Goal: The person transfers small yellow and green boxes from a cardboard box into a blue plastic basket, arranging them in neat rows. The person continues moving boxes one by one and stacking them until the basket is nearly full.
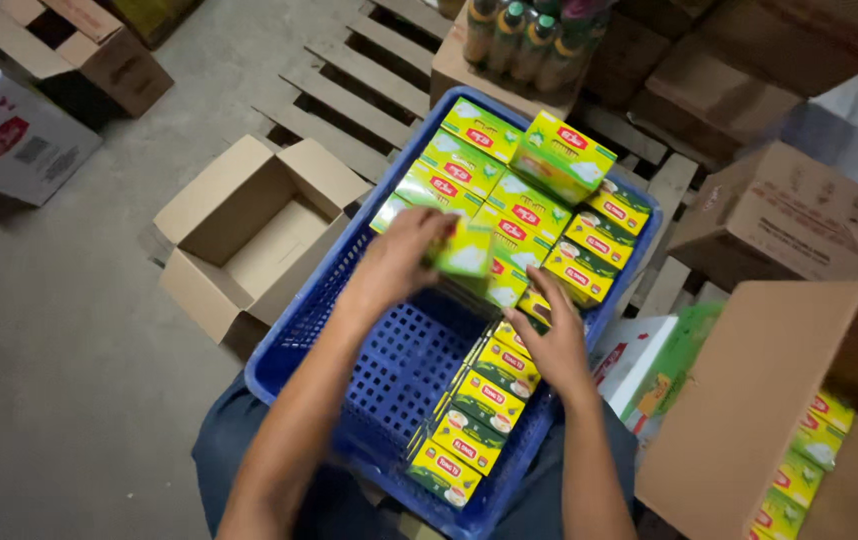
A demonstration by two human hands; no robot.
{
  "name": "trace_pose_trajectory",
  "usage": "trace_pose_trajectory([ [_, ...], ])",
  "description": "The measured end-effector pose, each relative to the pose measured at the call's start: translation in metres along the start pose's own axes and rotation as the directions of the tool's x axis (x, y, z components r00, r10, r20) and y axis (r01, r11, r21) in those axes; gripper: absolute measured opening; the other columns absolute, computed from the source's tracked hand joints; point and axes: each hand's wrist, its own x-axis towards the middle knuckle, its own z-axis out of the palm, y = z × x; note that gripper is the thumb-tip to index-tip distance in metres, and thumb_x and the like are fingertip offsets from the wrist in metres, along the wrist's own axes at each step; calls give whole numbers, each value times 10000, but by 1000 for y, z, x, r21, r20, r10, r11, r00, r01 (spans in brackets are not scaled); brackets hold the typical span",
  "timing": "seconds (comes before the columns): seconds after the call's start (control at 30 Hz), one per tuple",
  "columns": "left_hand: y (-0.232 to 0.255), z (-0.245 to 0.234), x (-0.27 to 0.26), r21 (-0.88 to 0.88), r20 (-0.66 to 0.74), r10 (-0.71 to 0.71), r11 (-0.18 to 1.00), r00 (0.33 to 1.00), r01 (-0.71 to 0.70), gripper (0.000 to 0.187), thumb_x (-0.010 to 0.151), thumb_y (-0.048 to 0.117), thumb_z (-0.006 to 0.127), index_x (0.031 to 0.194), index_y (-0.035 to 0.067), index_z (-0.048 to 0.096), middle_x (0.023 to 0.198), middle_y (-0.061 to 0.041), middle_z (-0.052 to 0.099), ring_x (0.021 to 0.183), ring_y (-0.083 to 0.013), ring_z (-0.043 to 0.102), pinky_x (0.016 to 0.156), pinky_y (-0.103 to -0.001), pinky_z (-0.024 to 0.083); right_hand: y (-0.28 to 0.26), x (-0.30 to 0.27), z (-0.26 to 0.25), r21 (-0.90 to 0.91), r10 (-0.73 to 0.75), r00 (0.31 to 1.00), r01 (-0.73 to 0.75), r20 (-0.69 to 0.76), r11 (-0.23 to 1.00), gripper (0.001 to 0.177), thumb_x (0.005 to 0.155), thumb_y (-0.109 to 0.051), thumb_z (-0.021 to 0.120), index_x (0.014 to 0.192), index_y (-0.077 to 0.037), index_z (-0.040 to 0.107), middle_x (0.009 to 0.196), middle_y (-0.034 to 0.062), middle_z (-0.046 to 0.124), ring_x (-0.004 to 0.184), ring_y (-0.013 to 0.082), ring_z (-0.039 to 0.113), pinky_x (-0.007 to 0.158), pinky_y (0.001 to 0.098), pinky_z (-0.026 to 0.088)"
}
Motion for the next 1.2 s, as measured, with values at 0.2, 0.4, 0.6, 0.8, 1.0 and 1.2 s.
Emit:
trace_pose_trajectory([
  [0.2,-58,-19,94,262,-154,43,965,987,-1,942,630,-151,940,1480,45,586,1431,-263,610,1476,-555,499,1228,-690,422,16,7,18,-242,-210,978,204,2,949,454,1017,-128,739,1465,-103,674,1400,156,671,1413,454,633,1131,578,542],
  [0.4,-79,-20,174,293,-97,62,956,993,-31,819,826,-262,561,1558,99,489,1613,-203,486,1591,-504,335,948,-649,583,3,18,31,-202,-23,989,53,145,978,440,1093,-182,561,1529,-153,613,1543,110,577,1420,289,604,1171,463,557],
  [0.6,-152,78,280,415,-45,223,891,974,-185,577,891,-83,641,1442,70,561,1341,-250,594,1324,-540,555,859,-686,567,5,18,37,-193,-144,979,171,143,966,352,1092,-124,571,1416,-75,700,1416,112,644,1373,281,642,1124,416,504],
  [0.8,-133,91,299,349,174,-47,937,984,-17,717,987,-122,499,1654,137,452,1639,-185,452,1592,-528,295,1134,-716,469,4,16,36,-169,-61,981,93,184,981,386,1115,-163,505,1442,-71,686,1472,117,637,1395,289,626,1123,429,513],
  [1.0,-119,79,291,407,241,-43,911,969,-61,849,947,-165,499,1713,179,370,1776,-148,335,1621,-508,256,1100,-629,535,-11,17,33,-189,20,963,32,268,981,405,1131,-243,492,1485,-132,656,1520,75,600,1437,269,609,1063,446,559],
  [1.2,-107,75,276,416,283,-56,907,958,-69,929,962,-217,474,1775,129,186,1853,-110,145,1660,-540,96,1261,-714,307,-7,15,34,-183,-39,969,85,245,979,408,1133,-245,501,1478,-86,649,1491,102,607,1410,287,617,1118,456,511],
])
